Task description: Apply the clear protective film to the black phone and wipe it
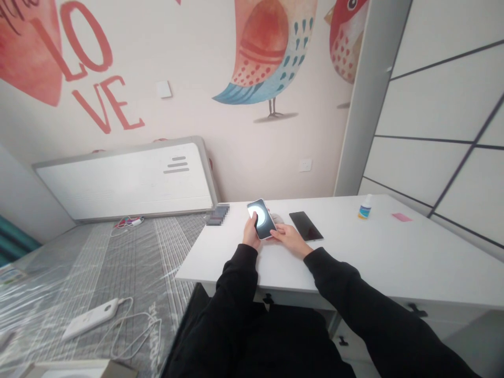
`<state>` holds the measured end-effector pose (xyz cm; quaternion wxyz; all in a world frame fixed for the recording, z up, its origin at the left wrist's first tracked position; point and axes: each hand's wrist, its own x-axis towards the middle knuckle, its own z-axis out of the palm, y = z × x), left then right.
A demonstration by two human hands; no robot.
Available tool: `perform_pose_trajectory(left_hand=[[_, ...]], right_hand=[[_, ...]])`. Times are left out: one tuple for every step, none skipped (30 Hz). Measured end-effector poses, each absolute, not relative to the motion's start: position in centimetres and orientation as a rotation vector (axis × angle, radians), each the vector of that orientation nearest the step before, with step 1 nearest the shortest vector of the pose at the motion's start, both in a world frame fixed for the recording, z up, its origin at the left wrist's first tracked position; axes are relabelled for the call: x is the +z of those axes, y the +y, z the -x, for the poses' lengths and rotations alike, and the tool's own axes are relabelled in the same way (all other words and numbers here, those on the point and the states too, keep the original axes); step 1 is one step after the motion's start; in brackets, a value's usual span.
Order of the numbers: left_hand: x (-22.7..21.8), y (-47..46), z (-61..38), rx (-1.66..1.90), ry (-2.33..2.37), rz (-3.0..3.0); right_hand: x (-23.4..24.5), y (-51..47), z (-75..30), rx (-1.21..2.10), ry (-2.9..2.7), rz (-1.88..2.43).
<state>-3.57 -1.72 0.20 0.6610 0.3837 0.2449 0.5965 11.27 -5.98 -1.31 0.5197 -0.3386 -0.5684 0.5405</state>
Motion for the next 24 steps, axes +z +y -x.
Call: perform_pose_trajectory(left_hand=[[0.1, -1.8, 3.5, 1.314, 0.540, -0.872], [0.0, -2.0, 3.4, 1.273, 0.540, -0.880], [-0.1, -2.2, 3.3, 1.231, 0.557, -0.894], [-0.2, -2.3, 3.3, 1.191, 0.585, -0.916], [-0.4, -2.5, 3.2, 1.160, 0.620, -0.945], [-0.5, -2.6, 3.1, 1.139, 0.656, -0.976], [-0.6, -2.7, 3.0, 1.133, 0.692, -1.004], [-0.7, -2.8, 2.9, 1.140, 0.721, -1.023], [-0.7, -2.7, 2.8, 1.159, 0.741, -1.032], [-0.8, -2.7, 2.8, 1.177, 0.756, -1.034], [-0.9, -2.5, 2.8, 1.196, 0.769, -1.033], [-0.9, -2.4, 2.8, 1.215, 0.781, -1.032], [-0.9, -2.3, 2.8, 1.235, 0.794, -1.033], [-0.9, -2.2, 2.9, 1.251, 0.805, -1.035], [-0.9, -2.2, 2.9, 1.263, 0.811, -1.036], [-0.8, -2.2, 2.9, 1.273, 0.812, -1.036], [-0.7, -2.3, 2.9, 1.282, 0.810, -1.035], [-0.5, -2.4, 2.9, 1.292, 0.807, -1.032], [-0.3, -2.6, 2.9, 1.308, 0.799, -1.025], [0.0, -2.8, 2.9, 1.326, 0.781, -1.013], [0.2, -3.0, 2.9, 1.348, 0.748, -0.992], [0.5, -3.2, 2.9, 1.375, 0.703, -0.961], [0.8, -3.4, 2.9, 1.406, 0.653, -0.917], [1.0, -3.5, 3.0, 1.439, 0.605, -0.862]], right_hand=[[-1.5, -5.7, -11.5, 1.272, -1.330, 0.826], [-1.7, -5.4, -11.7, 1.243, -1.297, 0.842], [-1.9, -5.2, -11.9, 1.211, -1.271, 0.859], [-2.1, -4.9, -12.1, 1.180, -1.253, 0.874], [-2.2, -4.7, -12.3, 1.151, -1.242, 0.889], [-2.3, -4.5, -12.4, 1.126, -1.237, 0.905], [-2.4, -4.3, -12.4, 1.105, -1.240, 0.921], [-2.5, -4.2, -12.4, 1.087, -1.250, 0.938], [-2.6, -4.2, -12.3, 1.069, -1.264, 0.954], [-2.6, -4.2, -12.2, 1.048, -1.283, 0.969], [-2.6, -4.2, -12.1, 1.024, -1.304, 0.983], [-2.5, -4.3, -12.0, 0.994, -1.327, 0.996], [-2.4, -4.4, -11.9, 0.957, -1.351, 1.011], [-2.3, -4.6, -11.9, 0.910, -1.374, 1.027], [-2.2, -4.7, -11.9, 0.853, -1.397, 1.043], [-2.0, -4.9, -11.9, 0.792, -1.419, 1.055], [-1.8, -5.1, -12.0, 0.731, -1.441, 1.061], [-1.6, -5.2, -12.0, 0.675, -1.463, 1.064], [-1.5, -5.3, -12.1, 0.628, -1.482, 1.068], [-1.4, -5.3, -12.3, 0.589, -1.497, 1.076], [-1.3, -5.2, -12.4, 0.553, -1.504, 1.095], [-1.2, -5.1, -12.6, 0.515, -1.508, 1.123], [-1.2, -4.8, -12.7, 0.471, -1.515, 1.157], [-1.3, -4.4, -12.9, 0.425, -1.530, 1.191]])
